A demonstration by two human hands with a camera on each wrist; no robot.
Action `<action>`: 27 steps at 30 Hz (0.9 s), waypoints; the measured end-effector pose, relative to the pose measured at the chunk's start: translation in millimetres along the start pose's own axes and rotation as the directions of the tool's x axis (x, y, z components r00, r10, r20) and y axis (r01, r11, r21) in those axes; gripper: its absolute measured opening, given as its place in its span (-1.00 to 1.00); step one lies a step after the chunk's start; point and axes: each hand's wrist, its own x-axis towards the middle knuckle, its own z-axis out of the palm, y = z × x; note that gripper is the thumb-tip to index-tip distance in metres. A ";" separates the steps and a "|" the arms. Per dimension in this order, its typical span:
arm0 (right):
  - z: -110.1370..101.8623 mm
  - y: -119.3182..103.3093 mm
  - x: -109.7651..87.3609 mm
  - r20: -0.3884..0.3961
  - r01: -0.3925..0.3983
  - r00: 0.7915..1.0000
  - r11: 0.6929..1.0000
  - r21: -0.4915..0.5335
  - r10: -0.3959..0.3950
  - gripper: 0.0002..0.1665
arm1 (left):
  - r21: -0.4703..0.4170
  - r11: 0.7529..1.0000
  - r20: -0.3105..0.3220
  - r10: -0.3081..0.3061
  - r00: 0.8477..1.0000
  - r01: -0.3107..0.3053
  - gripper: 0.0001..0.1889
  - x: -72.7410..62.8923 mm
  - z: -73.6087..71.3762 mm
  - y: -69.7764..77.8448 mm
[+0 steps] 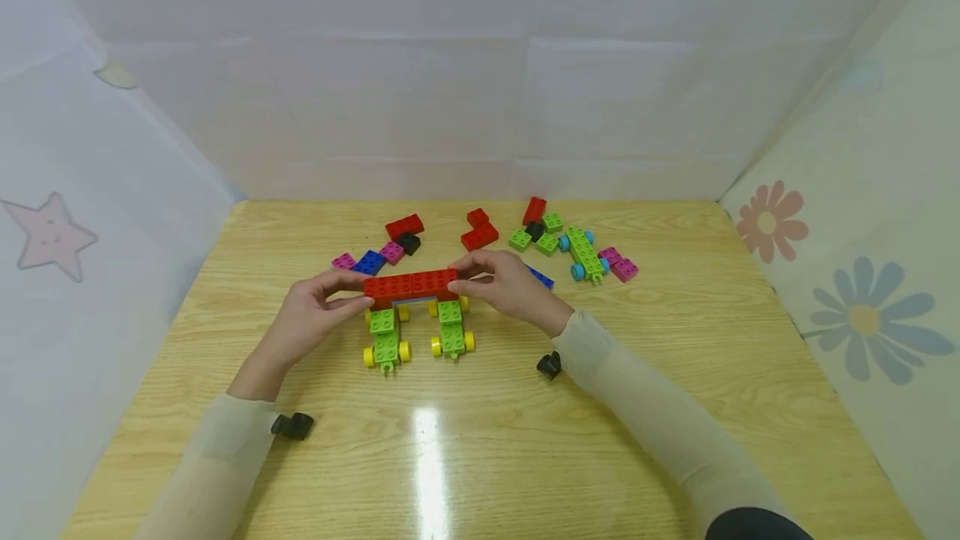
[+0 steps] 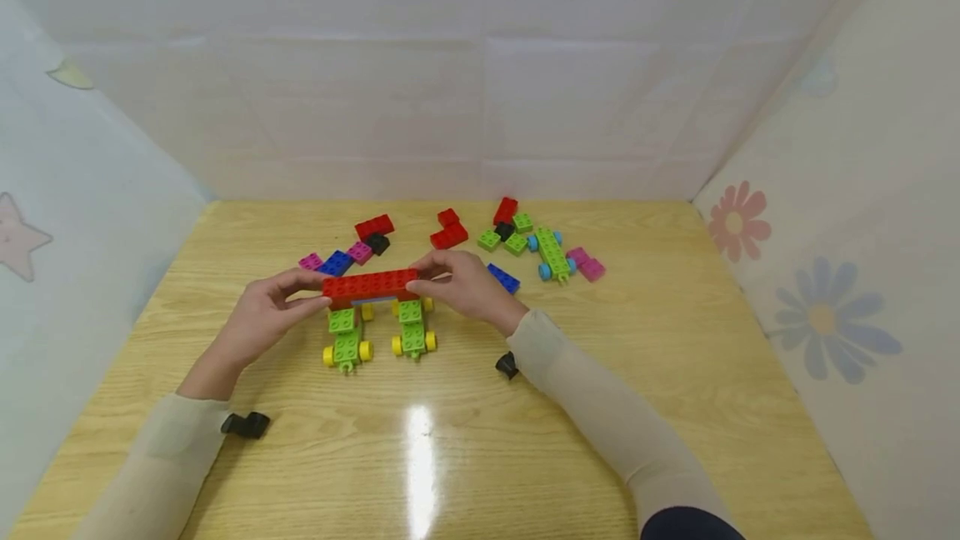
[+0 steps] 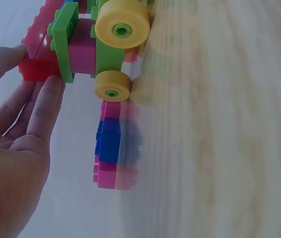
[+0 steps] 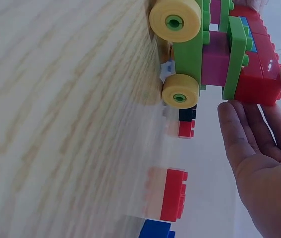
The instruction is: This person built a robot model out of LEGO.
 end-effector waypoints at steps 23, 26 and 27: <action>-2.4 2.1 -3.1 -0.009 -0.017 1.000 1.000 0.016 0.017 -0.57 | 0.043 0.999 0.011 -0.011 1.000 0.010 -0.64 1.8 0.8 4.3; -3.8 3.4 -4.6 -0.010 -0.023 1.000 0.999 0.036 0.023 -0.58 | 0.033 0.999 0.024 -0.016 1.000 0.015 -0.62 3.4 2.3 4.5; -4.4 3.9 -5.2 -0.012 -0.021 1.000 0.999 0.037 0.022 -0.58 | 0.033 0.999 0.028 -0.018 0.999 0.017 -0.62 4.2 2.9 4.4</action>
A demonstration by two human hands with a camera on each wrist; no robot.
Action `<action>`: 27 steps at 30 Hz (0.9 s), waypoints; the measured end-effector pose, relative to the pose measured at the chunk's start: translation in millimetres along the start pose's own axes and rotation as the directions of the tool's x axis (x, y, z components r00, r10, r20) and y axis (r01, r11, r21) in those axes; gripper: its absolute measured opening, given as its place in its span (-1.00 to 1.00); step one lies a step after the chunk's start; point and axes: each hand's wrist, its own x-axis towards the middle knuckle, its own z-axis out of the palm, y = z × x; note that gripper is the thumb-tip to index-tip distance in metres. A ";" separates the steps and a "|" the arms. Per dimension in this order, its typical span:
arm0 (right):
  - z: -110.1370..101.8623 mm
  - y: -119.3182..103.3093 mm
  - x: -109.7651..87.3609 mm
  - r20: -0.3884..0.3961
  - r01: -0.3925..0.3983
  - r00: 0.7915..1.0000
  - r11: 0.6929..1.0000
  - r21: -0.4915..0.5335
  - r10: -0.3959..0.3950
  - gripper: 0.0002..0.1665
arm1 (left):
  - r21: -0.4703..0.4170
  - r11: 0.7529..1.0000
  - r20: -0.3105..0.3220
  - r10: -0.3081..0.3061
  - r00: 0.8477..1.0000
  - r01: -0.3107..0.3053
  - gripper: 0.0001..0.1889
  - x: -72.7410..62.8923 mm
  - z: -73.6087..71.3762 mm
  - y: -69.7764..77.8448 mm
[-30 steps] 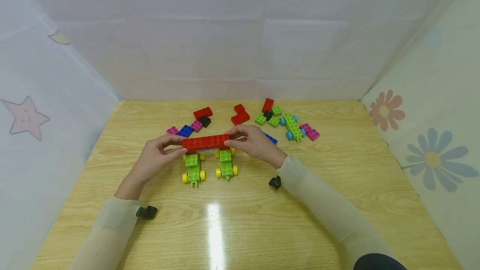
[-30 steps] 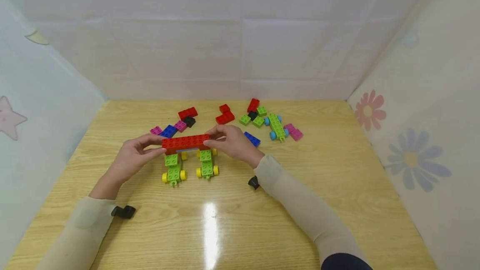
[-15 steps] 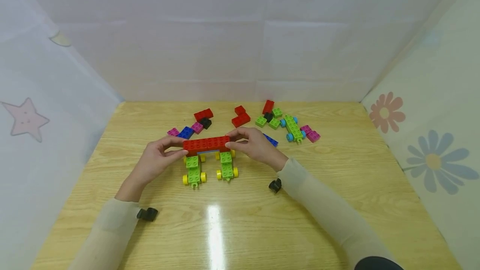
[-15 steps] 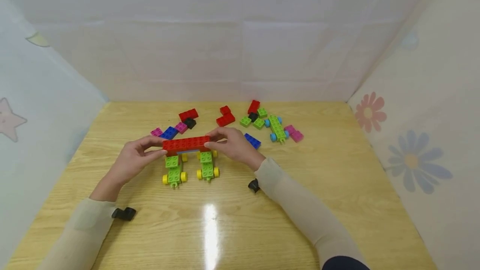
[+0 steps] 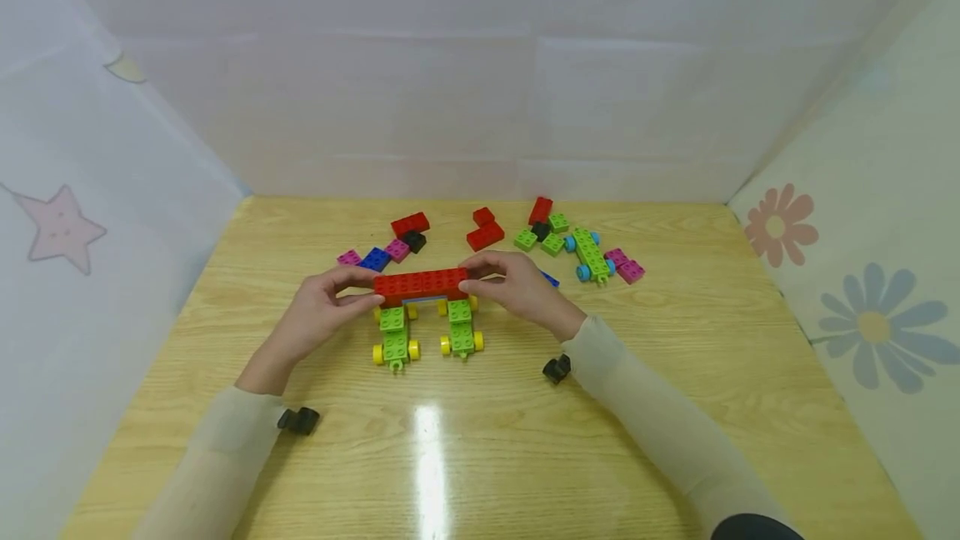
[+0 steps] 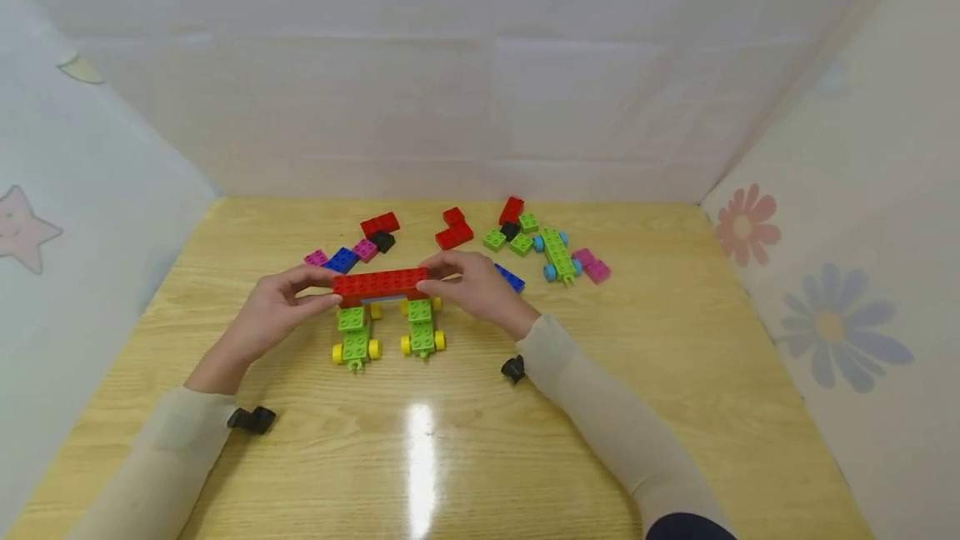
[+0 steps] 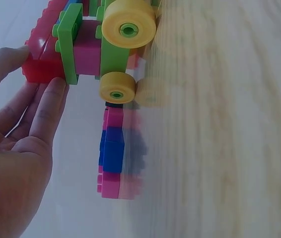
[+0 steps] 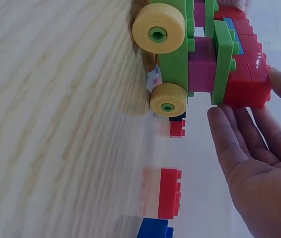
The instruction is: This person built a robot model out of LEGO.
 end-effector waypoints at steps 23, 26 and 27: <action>-60.3 31.6 -48.4 -0.116 -0.030 0.993 0.997 -0.065 0.022 -0.58 | -0.091 0.995 0.154 0.062 0.986 -0.048 -0.58 47.0 64.1 26.2; -67.2 36.9 -56.8 -0.131 -0.042 0.991 0.997 -0.064 0.033 -0.60 | -0.092 0.994 0.171 0.080 0.982 -0.065 -0.59 50.7 73.0 31.6; -69.3 38.4 -59.3 -0.136 -0.044 0.990 0.997 -0.062 0.035 -0.61 | -0.096 0.993 0.177 0.085 0.981 -0.068 -0.59 51.8 75.7 32.9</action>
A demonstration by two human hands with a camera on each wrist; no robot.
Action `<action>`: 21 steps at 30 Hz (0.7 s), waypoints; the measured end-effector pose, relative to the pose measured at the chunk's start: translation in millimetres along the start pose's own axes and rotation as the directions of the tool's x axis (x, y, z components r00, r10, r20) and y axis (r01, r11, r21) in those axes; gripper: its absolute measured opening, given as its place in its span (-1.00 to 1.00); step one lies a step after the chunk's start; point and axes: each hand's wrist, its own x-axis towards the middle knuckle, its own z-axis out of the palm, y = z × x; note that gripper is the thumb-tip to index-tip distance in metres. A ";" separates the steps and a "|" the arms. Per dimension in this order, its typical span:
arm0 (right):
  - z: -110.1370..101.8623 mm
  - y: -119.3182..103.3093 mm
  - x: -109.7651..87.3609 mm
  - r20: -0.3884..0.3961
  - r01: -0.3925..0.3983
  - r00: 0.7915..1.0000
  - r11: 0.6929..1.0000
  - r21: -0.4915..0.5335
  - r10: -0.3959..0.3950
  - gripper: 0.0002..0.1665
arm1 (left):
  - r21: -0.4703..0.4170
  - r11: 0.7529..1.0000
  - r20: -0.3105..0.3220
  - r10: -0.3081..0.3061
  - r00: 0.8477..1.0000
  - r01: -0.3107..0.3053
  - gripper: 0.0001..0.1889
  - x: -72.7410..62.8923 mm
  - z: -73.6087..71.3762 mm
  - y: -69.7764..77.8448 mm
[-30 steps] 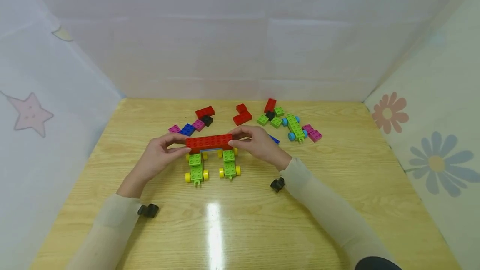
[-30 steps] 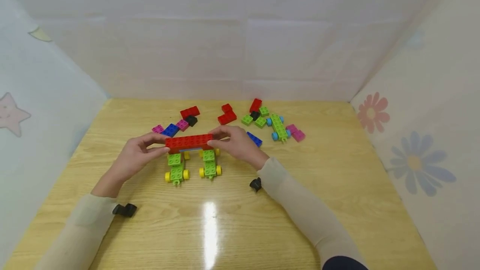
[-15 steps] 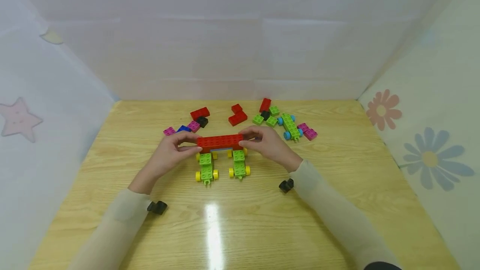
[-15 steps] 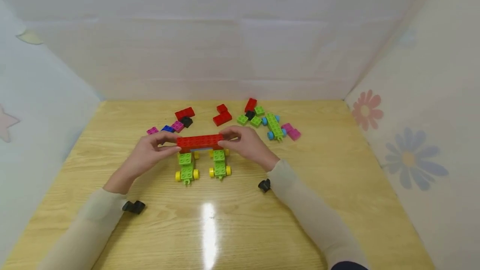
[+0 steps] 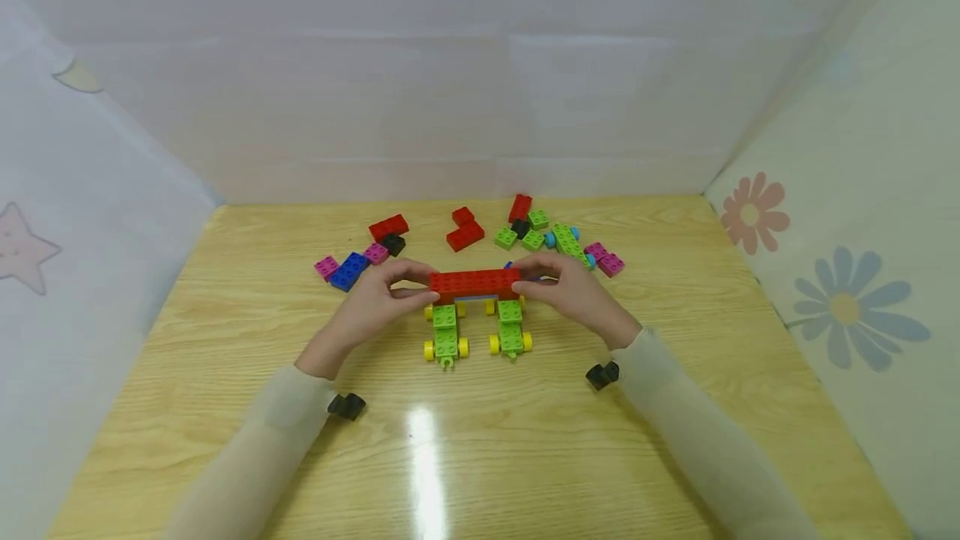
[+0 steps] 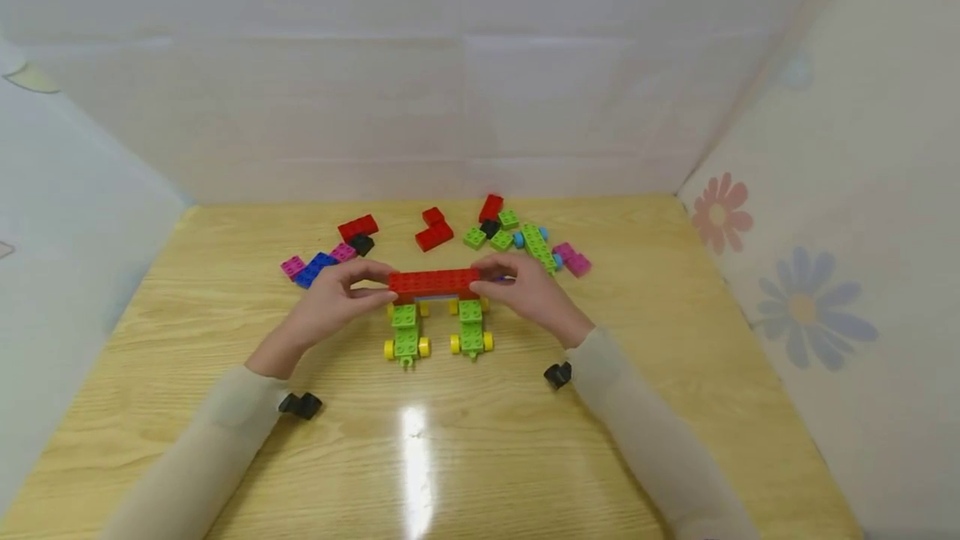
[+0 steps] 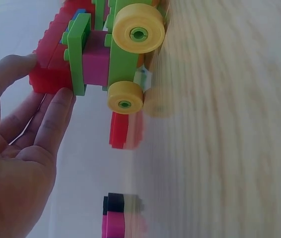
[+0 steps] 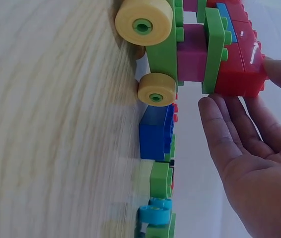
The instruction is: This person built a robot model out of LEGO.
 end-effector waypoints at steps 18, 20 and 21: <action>-0.6 4.6 -10.6 -0.026 0.001 1.000 0.999 0.044 0.000 -0.59 | -0.044 0.999 0.011 0.006 1.000 -0.006 -0.61 1.6 10.5 0.9; -1.2 5.2 -10.8 -0.030 0.000 1.000 0.999 0.047 0.001 -0.58 | -0.041 0.999 0.010 0.012 1.000 -0.011 -0.61 2.7 10.8 1.3; -1.4 5.2 -10.9 -0.033 -0.003 0.999 0.999 0.049 0.004 -0.58 | -0.039 0.999 0.011 0.014 1.000 -0.013 -0.61 3.3 11.0 1.5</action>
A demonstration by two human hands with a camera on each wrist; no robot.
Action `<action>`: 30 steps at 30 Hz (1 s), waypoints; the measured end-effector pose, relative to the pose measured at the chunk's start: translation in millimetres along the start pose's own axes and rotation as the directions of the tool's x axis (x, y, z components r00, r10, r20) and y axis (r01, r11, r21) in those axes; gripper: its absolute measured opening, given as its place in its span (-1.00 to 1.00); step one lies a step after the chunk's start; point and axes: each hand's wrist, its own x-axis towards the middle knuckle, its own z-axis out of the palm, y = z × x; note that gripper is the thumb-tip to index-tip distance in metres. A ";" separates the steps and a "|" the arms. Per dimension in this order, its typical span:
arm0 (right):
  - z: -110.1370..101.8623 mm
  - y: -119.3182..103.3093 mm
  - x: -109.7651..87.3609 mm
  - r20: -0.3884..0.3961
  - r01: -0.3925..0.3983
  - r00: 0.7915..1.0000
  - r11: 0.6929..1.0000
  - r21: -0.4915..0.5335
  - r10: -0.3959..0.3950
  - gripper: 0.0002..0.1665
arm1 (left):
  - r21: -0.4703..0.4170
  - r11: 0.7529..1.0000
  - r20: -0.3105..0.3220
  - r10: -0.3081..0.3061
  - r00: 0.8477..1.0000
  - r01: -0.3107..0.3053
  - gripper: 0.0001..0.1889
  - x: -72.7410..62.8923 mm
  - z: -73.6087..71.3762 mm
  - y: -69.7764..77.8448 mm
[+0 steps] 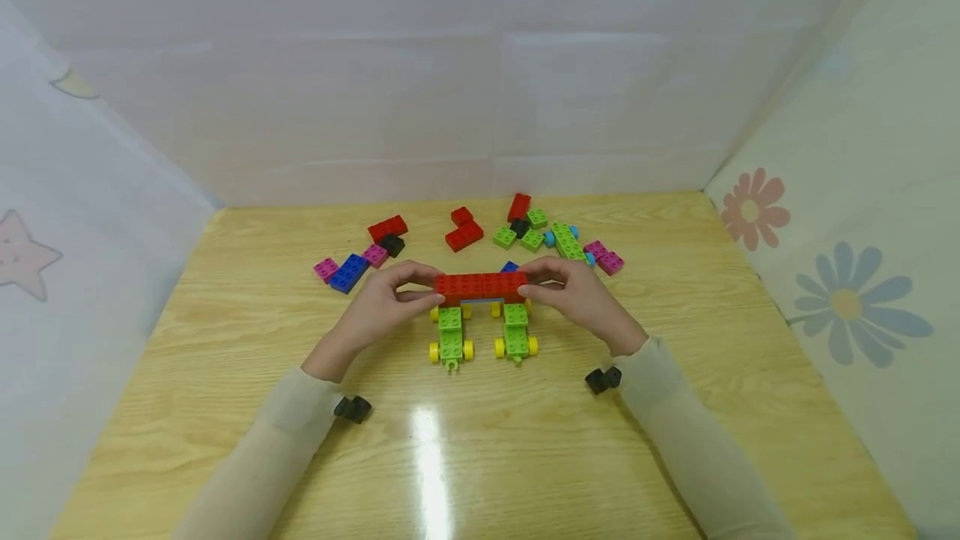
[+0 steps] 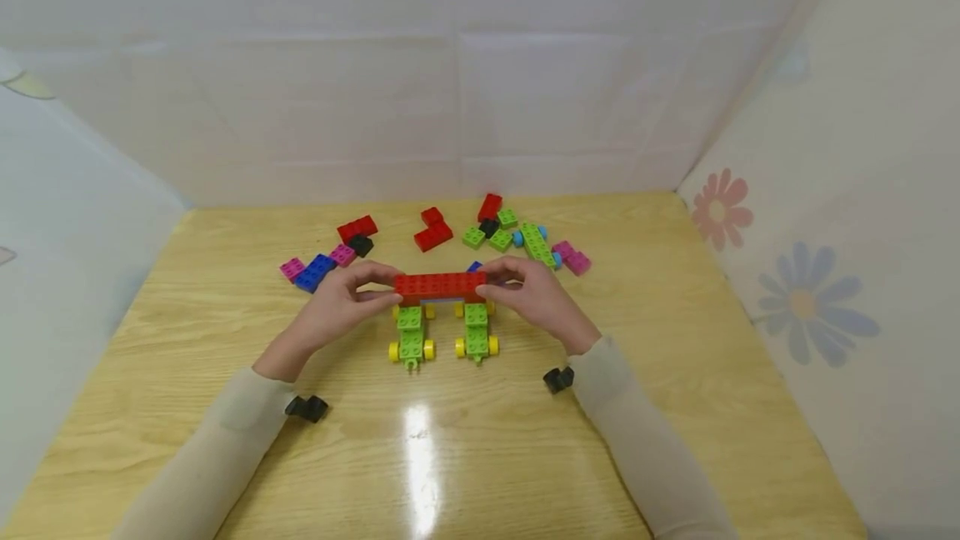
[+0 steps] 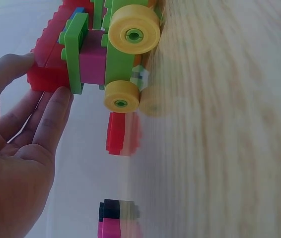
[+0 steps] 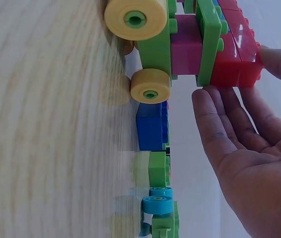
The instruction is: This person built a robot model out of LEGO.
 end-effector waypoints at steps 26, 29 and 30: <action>0.2 1.9 0.0 0.010 -0.044 0.999 0.999 0.016 0.044 -0.57 | -0.019 0.999 0.012 -0.029 0.999 0.030 -0.60 1.5 -0.4 -1.6; 0.6 1.7 -0.6 0.015 -0.040 0.999 0.999 0.019 0.040 -0.56 | -0.020 0.999 0.008 -0.029 1.000 0.030 -0.60 0.6 -1.1 -2.1; 0.6 1.0 -0.5 0.014 -0.038 0.999 0.999 0.021 0.038 -0.56 | -0.019 0.999 0.006 -0.029 1.000 0.029 -0.60 0.5 -1.3 -2.0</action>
